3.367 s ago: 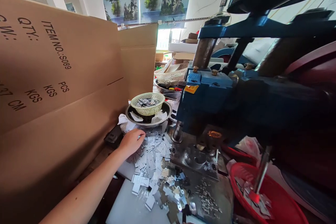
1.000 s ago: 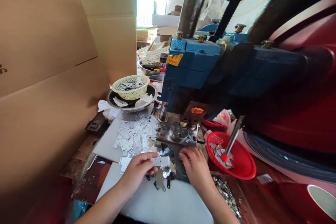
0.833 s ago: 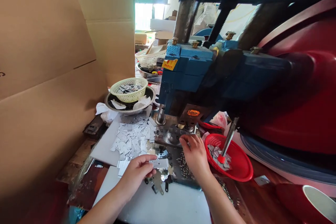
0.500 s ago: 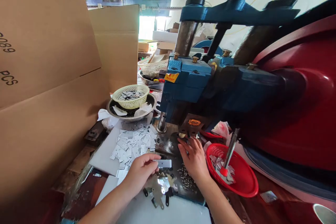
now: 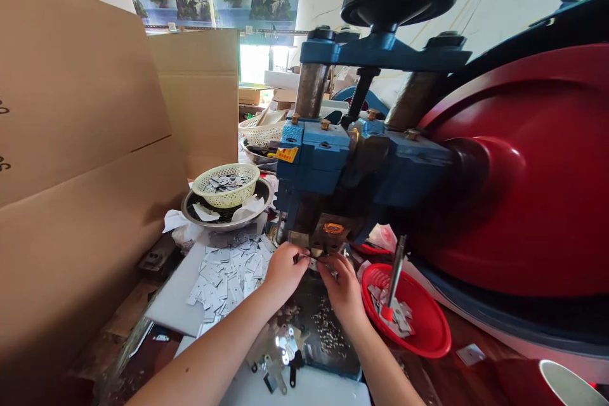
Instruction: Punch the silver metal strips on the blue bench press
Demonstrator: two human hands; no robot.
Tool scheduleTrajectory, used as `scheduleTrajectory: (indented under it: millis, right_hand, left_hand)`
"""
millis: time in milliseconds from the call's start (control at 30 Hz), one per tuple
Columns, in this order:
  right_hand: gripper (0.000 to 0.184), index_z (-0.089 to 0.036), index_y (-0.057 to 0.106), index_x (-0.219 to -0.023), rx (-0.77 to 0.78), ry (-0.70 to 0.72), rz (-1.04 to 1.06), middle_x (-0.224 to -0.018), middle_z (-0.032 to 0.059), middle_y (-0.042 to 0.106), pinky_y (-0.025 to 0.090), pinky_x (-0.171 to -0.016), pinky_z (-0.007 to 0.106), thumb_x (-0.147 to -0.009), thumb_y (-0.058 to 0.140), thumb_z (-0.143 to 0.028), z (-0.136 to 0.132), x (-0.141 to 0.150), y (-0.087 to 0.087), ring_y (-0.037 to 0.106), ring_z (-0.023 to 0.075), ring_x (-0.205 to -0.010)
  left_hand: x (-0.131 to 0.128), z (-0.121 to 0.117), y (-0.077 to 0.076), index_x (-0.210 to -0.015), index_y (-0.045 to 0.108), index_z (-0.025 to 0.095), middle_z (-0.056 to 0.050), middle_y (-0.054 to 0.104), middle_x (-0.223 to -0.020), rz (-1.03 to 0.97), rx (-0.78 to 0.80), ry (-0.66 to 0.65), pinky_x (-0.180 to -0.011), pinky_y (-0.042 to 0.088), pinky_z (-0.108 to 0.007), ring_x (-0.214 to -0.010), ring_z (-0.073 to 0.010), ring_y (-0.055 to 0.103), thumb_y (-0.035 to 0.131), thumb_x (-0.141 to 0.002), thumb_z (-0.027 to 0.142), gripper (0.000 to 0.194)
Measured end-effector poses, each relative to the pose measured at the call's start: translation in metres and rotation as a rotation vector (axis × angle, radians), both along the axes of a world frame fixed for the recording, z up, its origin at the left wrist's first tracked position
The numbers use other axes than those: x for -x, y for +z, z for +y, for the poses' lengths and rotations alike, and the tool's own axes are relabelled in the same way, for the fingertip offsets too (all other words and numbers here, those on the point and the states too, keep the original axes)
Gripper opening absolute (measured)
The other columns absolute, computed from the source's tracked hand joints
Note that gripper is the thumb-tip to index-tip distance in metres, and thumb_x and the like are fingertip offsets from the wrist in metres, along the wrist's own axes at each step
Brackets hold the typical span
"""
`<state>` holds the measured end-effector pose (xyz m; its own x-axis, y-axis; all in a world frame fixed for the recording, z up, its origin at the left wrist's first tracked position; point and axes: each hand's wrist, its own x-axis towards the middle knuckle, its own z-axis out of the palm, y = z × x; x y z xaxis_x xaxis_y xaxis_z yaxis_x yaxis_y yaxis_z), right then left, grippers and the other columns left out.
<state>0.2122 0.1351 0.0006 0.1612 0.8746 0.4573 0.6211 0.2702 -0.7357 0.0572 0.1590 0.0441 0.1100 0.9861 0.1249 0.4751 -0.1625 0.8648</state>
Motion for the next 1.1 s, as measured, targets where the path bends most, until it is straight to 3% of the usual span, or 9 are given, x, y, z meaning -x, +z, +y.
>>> scheduleTrajectory:
  millis: [133,467,700,800,867,933,1000,1100]
  right_hand:
    - [0.027,-0.020,0.066,-0.089,-0.018,-0.065,-0.036,-0.105,0.0116,0.062,0.044,-0.090,0.045,-0.081,0.053,-0.041,0.010,0.002,0.000,0.057,0.0261,-0.100]
    - [0.023,-0.019,0.065,-0.089,0.053,0.030,-0.026,-0.093,0.0076,0.065,0.047,-0.082,0.035,-0.080,0.045,-0.026,0.013,0.009,0.010,0.060,0.0218,-0.091]
    - [0.023,-0.018,0.062,-0.091,0.048,0.010,0.007,-0.094,0.0081,0.064,0.047,-0.083,0.037,-0.079,0.045,-0.028,0.013,0.011,0.011,0.059,0.0222,-0.092]
    - [0.028,-0.018,0.059,-0.102,0.056,-0.013,0.044,-0.104,0.0099,0.062,0.046,-0.084,0.038,-0.083,0.045,-0.034,-0.005,0.004,0.013,0.057,0.0227,-0.098]
    - [0.028,-0.020,0.060,-0.101,0.105,-0.003,0.058,-0.104,0.0088,0.062,0.046,-0.085,0.037,-0.085,0.046,-0.037,-0.025,-0.004,0.014,0.058,0.0222,-0.098]
    - [0.027,-0.021,0.063,-0.097,0.184,0.003,0.063,-0.099,0.0075,0.065,0.046,-0.086,0.038,-0.084,0.048,-0.039,-0.048,-0.013,0.013,0.059,0.0224,-0.095]
    - [0.028,-0.021,0.064,-0.094,0.248,0.004,0.070,-0.095,0.0076,0.067,0.046,-0.085,0.039,-0.084,0.049,-0.041,-0.071,-0.021,0.010,0.061,0.0230,-0.092]
    - [0.031,-0.020,0.066,-0.093,0.284,-0.009,0.086,-0.092,0.0085,0.069,0.048,-0.083,0.037,-0.084,0.049,-0.044,-0.096,-0.028,0.003,0.062,0.0233,-0.088]
  left_hand:
    - [-0.003,0.010,-0.007,-0.088,0.071,0.018,-0.007,0.064,-0.100,0.010,-0.002,-0.012,-0.095,0.040,-0.035,-0.101,-0.0225,0.057,0.060,-0.074,0.017,0.018]
    - [-0.002,0.024,-0.020,-0.106,0.067,0.017,-0.006,0.068,-0.106,0.003,0.041,-0.196,-0.097,0.042,-0.035,-0.104,-0.0226,0.059,0.050,-0.075,0.010,0.036]
    - [0.000,0.023,-0.008,-0.106,0.065,0.015,-0.009,0.065,-0.109,0.047,-0.022,-0.217,-0.097,0.041,-0.035,-0.105,-0.0231,0.057,0.054,-0.077,0.013,0.031]
    - [0.016,0.008,0.007,-0.111,0.061,0.016,-0.009,0.059,-0.117,0.061,-0.056,-0.143,-0.101,0.036,-0.036,-0.113,-0.0236,0.051,0.054,-0.081,0.020,0.031]
    - [0.034,-0.009,0.016,-0.105,0.063,0.019,-0.007,0.061,-0.109,0.088,-0.049,-0.145,-0.094,0.040,-0.035,-0.105,-0.0228,0.054,0.054,-0.082,0.024,0.025]
    - [0.055,-0.032,0.022,-0.094,0.065,0.022,-0.003,0.065,-0.095,0.184,0.006,-0.281,-0.084,0.043,-0.033,-0.090,-0.0201,0.058,0.050,-0.085,0.026,0.019]
    - [0.075,-0.055,0.022,-0.087,0.067,0.023,-0.002,0.064,-0.091,0.309,0.061,-0.455,-0.081,0.043,-0.032,-0.088,-0.0199,0.057,0.050,-0.085,0.028,0.018]
    - [0.092,-0.082,0.010,-0.095,0.066,0.025,-0.003,0.061,-0.099,0.441,0.073,-0.519,-0.085,0.041,-0.034,-0.096,-0.0232,0.053,0.062,-0.076,0.028,0.019]
